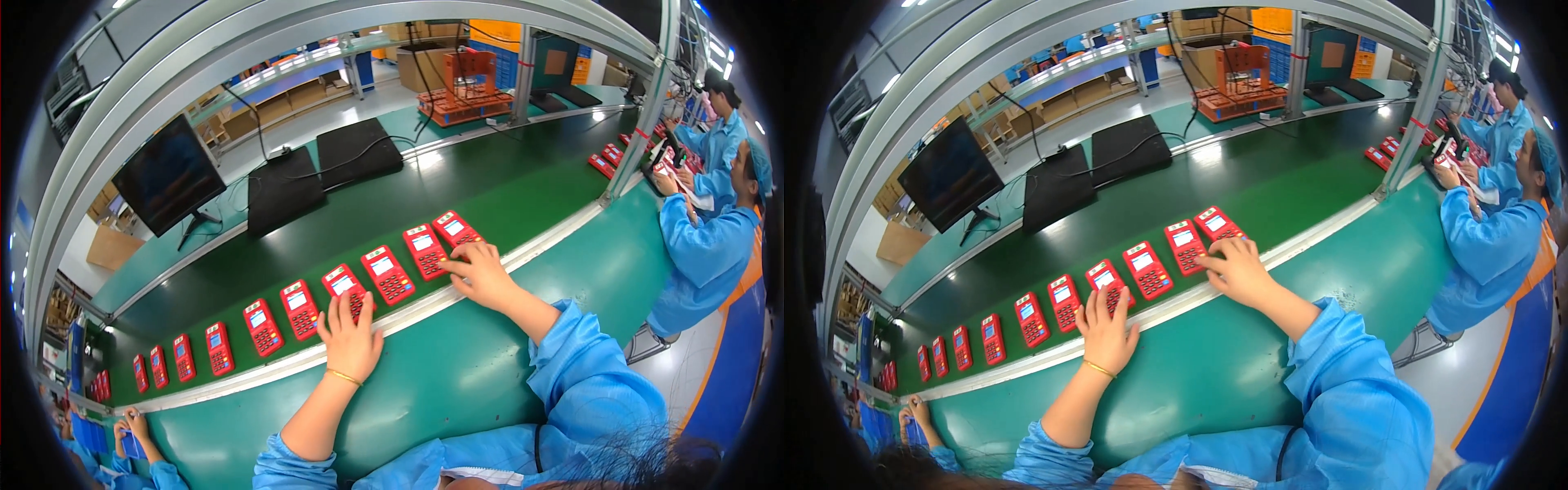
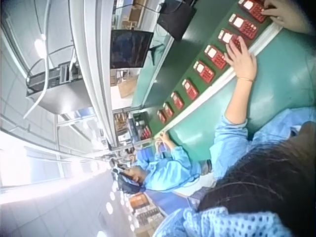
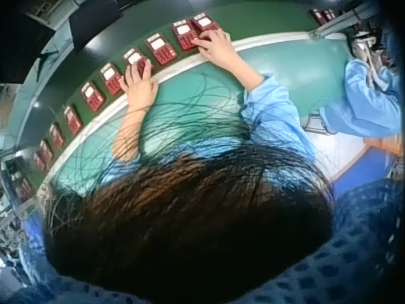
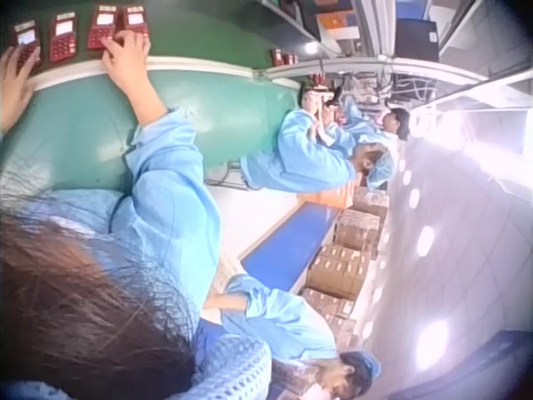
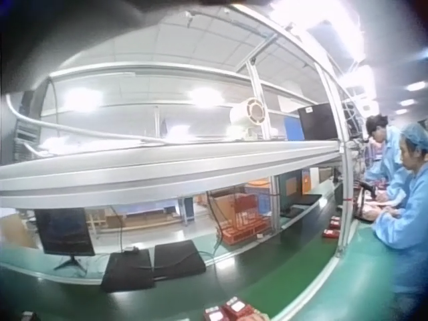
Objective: The person presses buttons on the keypads of electronic handheld devices along an assembly line conveyor belt by hand.
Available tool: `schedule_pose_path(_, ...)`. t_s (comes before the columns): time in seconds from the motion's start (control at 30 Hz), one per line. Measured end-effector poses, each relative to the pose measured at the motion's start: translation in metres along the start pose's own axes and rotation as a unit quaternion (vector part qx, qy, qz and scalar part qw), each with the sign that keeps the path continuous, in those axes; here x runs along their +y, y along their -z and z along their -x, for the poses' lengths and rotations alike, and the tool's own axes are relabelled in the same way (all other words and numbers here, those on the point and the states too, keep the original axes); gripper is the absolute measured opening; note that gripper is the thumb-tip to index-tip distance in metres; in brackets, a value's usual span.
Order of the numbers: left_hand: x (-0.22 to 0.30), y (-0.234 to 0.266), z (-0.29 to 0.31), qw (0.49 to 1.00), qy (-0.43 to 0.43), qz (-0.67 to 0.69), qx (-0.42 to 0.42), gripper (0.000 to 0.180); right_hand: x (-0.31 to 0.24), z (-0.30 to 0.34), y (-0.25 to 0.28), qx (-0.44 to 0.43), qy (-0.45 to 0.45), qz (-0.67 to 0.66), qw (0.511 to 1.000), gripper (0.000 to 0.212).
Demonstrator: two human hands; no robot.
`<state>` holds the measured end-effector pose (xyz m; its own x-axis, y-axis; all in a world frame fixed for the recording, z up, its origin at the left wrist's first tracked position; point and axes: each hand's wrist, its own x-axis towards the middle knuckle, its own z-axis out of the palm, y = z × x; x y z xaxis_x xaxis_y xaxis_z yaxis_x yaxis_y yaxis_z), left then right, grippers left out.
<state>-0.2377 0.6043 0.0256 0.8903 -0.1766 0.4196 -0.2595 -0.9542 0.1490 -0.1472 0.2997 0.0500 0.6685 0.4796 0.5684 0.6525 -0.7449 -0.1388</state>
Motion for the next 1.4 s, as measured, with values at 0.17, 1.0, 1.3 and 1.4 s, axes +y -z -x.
schedule_pose_path(0.17,-0.03,0.002,0.023,1.0,0.011,0.003,-0.023,0.062,-0.04,-0.017,-0.024,-0.033,0.057,0.004,0.998,0.033)
schedule_pose_path(1.0,-0.041,0.0,0.009,0.999,-0.033,-0.009,0.018,0.065,-0.066,-0.024,-0.035,0.034,0.035,0.036,0.998,0.029)
schedule_pose_path(1.3,-0.049,-0.015,-0.02,0.999,0.018,0.033,0.009,0.075,-0.067,-0.026,-0.046,-0.014,0.006,0.004,1.0,0.039)
schedule_pose_path(1.4,-0.054,-0.017,-0.017,0.999,-0.026,-0.015,0.018,0.068,-0.067,-0.025,-0.045,-0.026,0.001,0.008,1.0,0.038)
